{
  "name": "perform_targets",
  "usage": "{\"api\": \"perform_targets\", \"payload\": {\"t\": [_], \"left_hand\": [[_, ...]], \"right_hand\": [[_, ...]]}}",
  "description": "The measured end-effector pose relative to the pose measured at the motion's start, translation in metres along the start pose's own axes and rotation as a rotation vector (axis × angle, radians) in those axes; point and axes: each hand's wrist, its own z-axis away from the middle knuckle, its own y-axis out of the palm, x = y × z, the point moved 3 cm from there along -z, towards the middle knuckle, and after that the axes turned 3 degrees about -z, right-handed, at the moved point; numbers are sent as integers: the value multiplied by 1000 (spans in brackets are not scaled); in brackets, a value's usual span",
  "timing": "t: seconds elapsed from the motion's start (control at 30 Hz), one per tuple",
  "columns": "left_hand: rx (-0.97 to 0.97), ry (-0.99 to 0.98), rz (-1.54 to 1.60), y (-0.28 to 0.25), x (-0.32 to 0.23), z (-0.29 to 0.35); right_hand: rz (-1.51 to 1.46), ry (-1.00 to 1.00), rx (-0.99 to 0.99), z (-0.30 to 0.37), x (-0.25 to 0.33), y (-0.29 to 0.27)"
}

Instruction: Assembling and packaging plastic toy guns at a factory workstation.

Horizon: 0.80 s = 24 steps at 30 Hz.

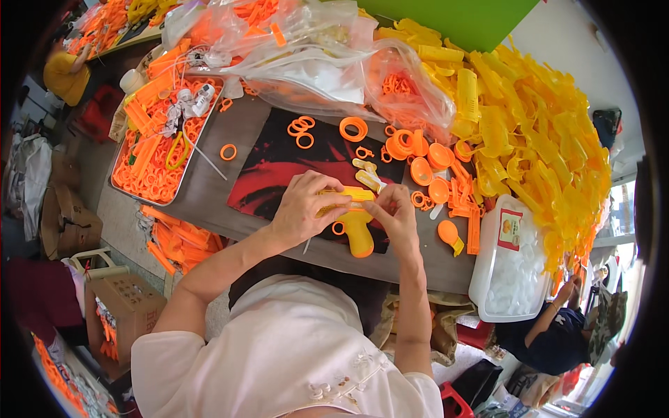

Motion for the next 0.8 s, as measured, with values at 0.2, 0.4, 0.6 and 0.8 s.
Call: {"api": "perform_targets", "payload": {"t": [0.2,0.4,0.6,0.8], "left_hand": [[-8,-69,72,1,4,1],[19,-78,78,0,3,-2],[-5,-47,65,2,4,1],[-11,-48,79,1,3,2]], "right_hand": [[582,-628,42,11,20,0],[799,-719,218,11,33,0],[804,-797,306,15,27,9],[-211,199,241,-2,8,-1]]}}
